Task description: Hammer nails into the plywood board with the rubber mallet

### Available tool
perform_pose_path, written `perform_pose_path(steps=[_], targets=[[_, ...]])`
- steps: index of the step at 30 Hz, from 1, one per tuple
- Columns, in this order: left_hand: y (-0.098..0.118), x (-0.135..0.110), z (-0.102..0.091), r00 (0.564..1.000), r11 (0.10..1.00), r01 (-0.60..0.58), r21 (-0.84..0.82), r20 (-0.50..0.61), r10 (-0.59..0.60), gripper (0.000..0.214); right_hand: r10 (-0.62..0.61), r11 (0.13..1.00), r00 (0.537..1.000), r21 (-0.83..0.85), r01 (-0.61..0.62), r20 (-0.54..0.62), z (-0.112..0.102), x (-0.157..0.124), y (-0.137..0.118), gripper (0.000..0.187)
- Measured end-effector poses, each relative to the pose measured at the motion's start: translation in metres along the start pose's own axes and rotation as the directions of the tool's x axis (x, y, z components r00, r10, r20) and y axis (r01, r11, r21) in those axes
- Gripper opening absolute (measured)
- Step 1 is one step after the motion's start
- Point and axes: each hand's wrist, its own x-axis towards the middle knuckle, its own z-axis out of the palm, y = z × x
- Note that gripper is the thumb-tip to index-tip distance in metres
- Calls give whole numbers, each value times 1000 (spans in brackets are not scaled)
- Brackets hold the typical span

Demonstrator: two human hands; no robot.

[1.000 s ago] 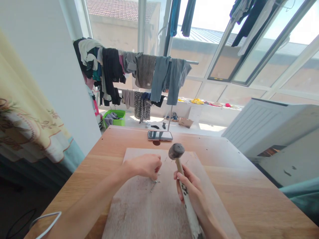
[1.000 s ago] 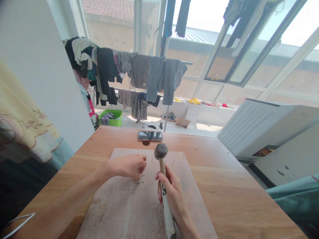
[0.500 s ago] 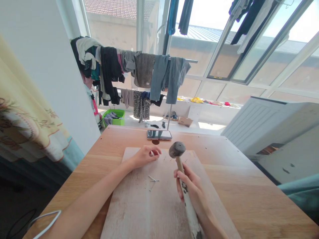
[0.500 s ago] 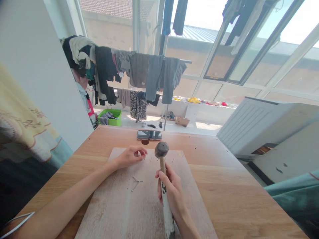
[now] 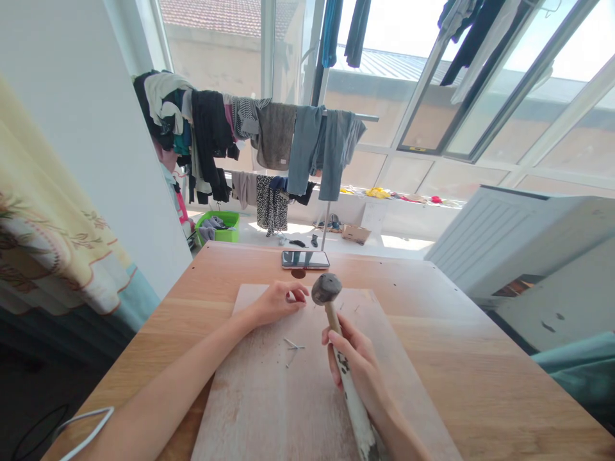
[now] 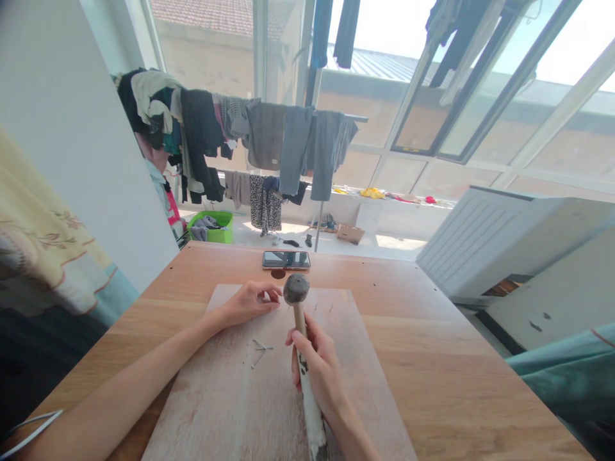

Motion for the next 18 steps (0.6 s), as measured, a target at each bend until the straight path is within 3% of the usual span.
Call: perform_pose_path(steps=[10,15,18], targets=[[2,2,-1,999,999,-43,7,-9,44,22,20,1000,994,-18,-18,111,4,0,-1,30],[2,3,-1,999,999,-33,8,19,33,26,13,1000,995,9,-14,102,3,2,3,31],[9,2,-12,998,994,-18,104,55,12,26,17,1000,996,15,-18,84,1,3,5,31]])
